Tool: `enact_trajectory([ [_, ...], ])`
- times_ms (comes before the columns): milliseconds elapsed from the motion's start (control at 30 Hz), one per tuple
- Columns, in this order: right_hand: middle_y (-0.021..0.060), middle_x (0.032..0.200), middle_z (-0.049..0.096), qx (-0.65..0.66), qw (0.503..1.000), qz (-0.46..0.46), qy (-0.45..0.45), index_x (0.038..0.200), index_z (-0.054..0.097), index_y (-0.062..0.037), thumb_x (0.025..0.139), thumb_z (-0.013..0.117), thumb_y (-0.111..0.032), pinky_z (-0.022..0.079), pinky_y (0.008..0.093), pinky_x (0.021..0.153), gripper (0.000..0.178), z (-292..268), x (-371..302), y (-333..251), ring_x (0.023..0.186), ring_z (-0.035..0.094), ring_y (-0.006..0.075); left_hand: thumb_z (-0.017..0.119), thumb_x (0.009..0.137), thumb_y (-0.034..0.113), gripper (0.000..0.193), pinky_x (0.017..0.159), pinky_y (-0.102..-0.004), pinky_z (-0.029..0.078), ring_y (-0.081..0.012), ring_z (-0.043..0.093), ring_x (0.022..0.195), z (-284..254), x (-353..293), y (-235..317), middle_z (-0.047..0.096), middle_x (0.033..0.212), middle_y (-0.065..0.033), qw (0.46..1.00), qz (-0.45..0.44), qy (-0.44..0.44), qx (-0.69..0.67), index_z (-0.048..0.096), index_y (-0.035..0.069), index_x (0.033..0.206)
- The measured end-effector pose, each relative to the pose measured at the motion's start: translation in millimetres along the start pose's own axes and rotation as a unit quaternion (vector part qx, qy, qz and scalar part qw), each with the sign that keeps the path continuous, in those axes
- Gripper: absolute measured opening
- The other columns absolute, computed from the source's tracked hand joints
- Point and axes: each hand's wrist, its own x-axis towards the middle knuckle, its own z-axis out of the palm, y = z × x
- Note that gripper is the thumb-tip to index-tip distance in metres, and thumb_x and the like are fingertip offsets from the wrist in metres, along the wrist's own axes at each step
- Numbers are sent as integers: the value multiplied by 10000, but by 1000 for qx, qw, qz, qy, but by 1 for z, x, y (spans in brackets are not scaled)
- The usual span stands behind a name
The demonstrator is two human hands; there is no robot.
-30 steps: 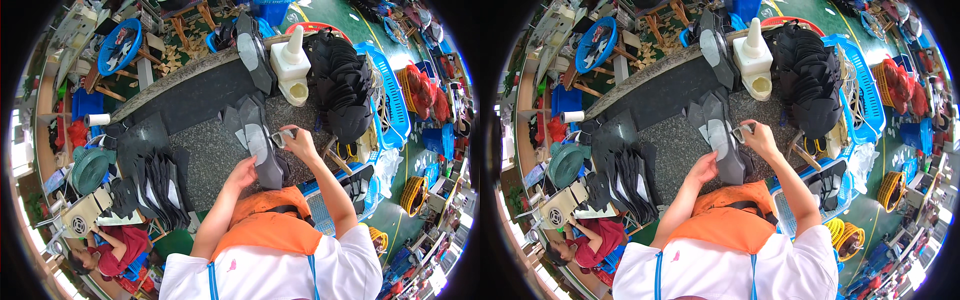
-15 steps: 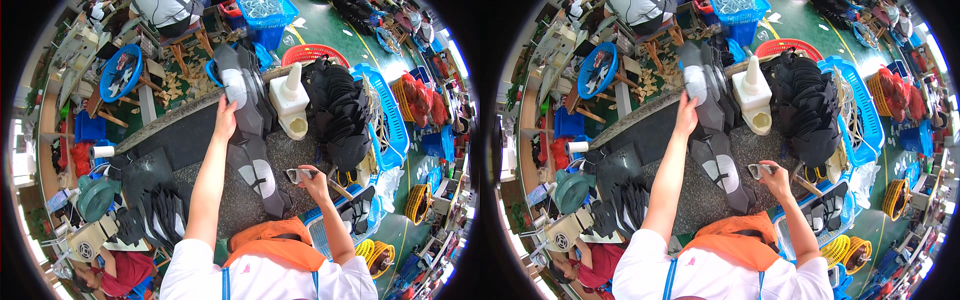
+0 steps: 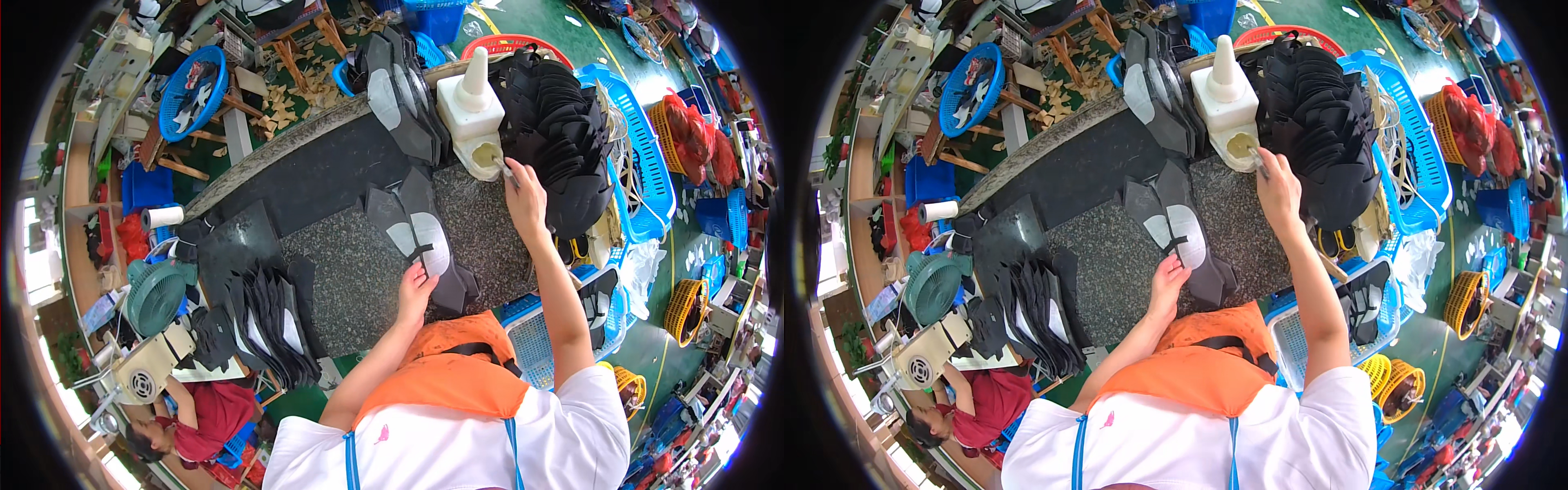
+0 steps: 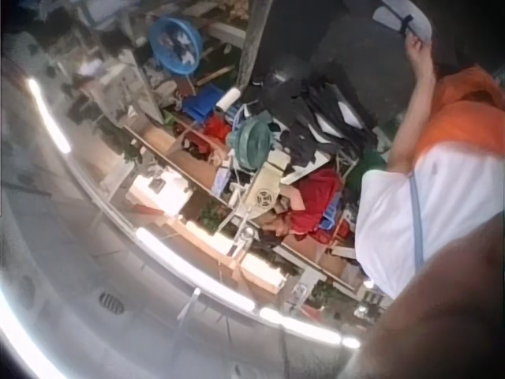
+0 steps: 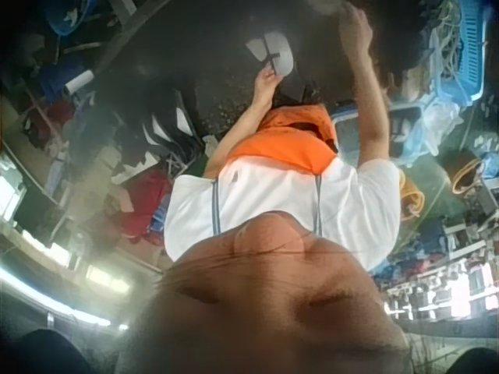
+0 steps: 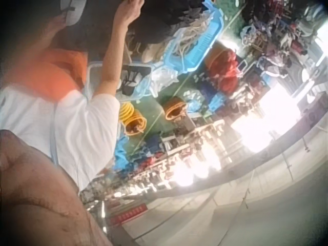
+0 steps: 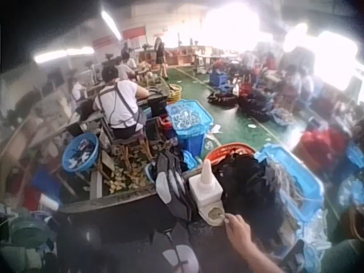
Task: The person places shoe upper pieces onto a workbench from a basket, then applies glue to each piece using a small brush dipped into an adhesive dispenser and stacks them together.
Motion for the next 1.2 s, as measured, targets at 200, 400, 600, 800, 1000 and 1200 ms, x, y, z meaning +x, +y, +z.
enact_trajectory([
  [200, 135, 949, 620, 130, 983, 127, 32, 987, 612, -49, 785, 575, -98, 472, 315, 656, 211, -3, -9, -4, 754, 612, 241, 670, 749, 119, 288, 698, -296, 446, -144, 561, 781, 12, 35, -17, 614, 900, -72, 999, -33, -20, -1, 565, 6, 993],
  [400, 122, 911, 605, 66, 995, 63, 42, 938, 604, -65, 766, 586, -119, 470, 375, 714, 181, 9, 39, -4, 837, 582, 315, 609, 822, 141, 326, 839, -359, 459, -205, 596, 913, -18, 46, 18, 615, 1021, -88, 931, -194, -230, -205, 536, 27, 1118],
  [600, 180, 769, 616, -4, 995, 73, -61, 829, 641, -11, 734, 624, -190, 477, 400, 672, 203, 9, 51, 0, 744, 600, 348, 516, 879, 135, 256, 853, -353, 449, -184, 571, 966, -22, 27, 105, 594, 1036, -90, 966, 24, -197, -167, 516, 26, 1111],
  [800, 126, 799, 584, 32, 999, 0, -33, 886, 652, -62, 748, 597, -128, 470, 395, 683, 163, 1, 34, -4, 759, 592, 310, 495, 874, 66, 260, 825, -301, 453, -160, 564, 931, -11, -32, 141, 560, 1054, -72, 971, 185, -120, -93, 465, 20, 1128],
  [1000, 114, 802, 570, 16, 999, -36, 26, 922, 621, -71, 725, 574, -34, 469, 386, 660, 206, -14, 16, -12, 762, 585, 301, 496, 874, 57, 172, 793, -309, 464, -158, 571, 918, -10, -25, 54, 586, 995, -33, 961, 68, -83, -257, 501, 81, 1043],
  [1200, 117, 809, 535, -20, 998, -61, -20, 938, 582, -77, 733, 539, -36, 461, 404, 663, 213, -18, -1, -13, 785, 568, 306, 514, 871, 109, 209, 772, -292, 481, -173, 586, 895, -31, 1, -6, 596, 984, -51, 956, -62, -118, -261, 506, 59, 1073],
])
